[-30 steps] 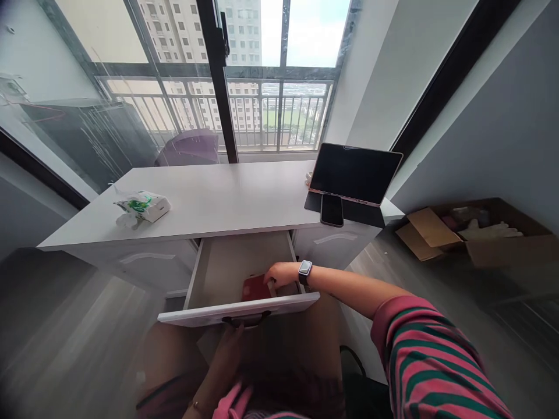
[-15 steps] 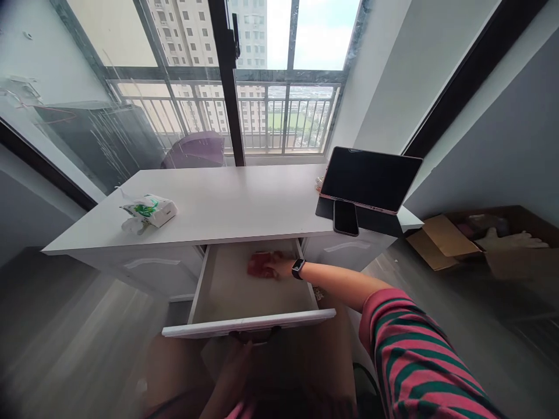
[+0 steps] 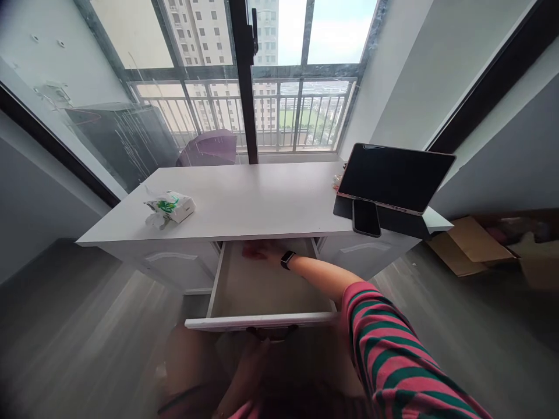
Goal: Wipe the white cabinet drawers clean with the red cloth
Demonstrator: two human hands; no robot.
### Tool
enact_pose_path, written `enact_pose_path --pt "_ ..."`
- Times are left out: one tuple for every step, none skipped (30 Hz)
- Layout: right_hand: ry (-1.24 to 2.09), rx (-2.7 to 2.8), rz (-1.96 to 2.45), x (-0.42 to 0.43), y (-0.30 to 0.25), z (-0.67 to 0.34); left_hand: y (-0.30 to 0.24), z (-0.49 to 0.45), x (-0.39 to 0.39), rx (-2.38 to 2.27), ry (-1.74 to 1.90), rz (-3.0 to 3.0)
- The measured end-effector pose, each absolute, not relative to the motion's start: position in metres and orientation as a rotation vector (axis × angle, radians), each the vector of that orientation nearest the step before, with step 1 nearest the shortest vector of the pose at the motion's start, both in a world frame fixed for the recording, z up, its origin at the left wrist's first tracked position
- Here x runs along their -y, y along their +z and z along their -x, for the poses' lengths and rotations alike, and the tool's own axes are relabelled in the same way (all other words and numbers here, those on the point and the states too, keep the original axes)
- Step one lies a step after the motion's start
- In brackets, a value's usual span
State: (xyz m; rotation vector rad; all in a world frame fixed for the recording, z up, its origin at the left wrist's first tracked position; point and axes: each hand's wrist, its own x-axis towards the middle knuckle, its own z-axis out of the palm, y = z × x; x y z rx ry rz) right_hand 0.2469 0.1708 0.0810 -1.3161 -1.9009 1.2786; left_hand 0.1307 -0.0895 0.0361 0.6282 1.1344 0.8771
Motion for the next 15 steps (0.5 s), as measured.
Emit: enact_pose_path --pt "1.237 1.978 1.371 -0.165 0.079 -0.244 0.036 -0.131 0.09 -1.128 0.873 -0.626" --pt "1.195 2.059 1.414 -0.159 0.075 -0.243 0.036 -0.13 0.09 -1.121 0.87 -0.624" --pt "1.169 2.155 1.421 -0.151 0.072 -0.242 0.035 -0.13 0.09 -1.113 0.867 -0.621" --pt "1.126 2.302 1.392 -0.142 0.067 -0.241 0.035 -0.13 0.09 -1.106 0.864 -0.618" --pt "1.072 2.481 1.325 -0.131 0.062 -0.241 0.034 -0.129 0.09 -1.097 0.862 -0.615" --pt "1.01 2.664 1.223 -0.121 0.057 -0.24 0.033 -0.129 0.09 -1.089 0.86 -0.611" --pt "0.947 2.831 1.096 -0.11 0.052 -0.239 0.032 -0.128 0.09 -1.08 0.86 -0.606" --pt "0.899 2.955 0.973 -0.101 0.048 -0.238 0.03 -0.128 0.09 -1.071 0.86 -0.6" --pt "0.882 3.019 0.881 -0.093 0.044 -0.237 0.029 -0.128 0.089 -1.063 0.862 -0.593" --pt "0.896 3.046 0.812 -0.088 0.041 -0.234 0.027 -0.129 0.089 -1.055 0.866 -0.586" --pt "0.924 3.051 0.764 -0.085 0.04 -0.232 0.026 -0.129 0.088 -1.047 0.871 -0.578" --pt "0.961 3.032 0.737 -0.086 0.04 -0.229 0.024 -0.13 0.087 -1.041 0.877 -0.568" --pt "1.015 2.985 0.742 -0.089 0.041 -0.225 0.023 -0.131 0.086 -1.034 0.885 -0.559" --pt "1.099 2.893 0.784 -0.096 0.044 -0.221 0.021 -0.132 0.085 -1.028 0.894 -0.549" --pt "1.194 2.772 0.841 -0.104 0.047 -0.217 0.019 -0.132 0.085 -1.023 0.902 -0.539"
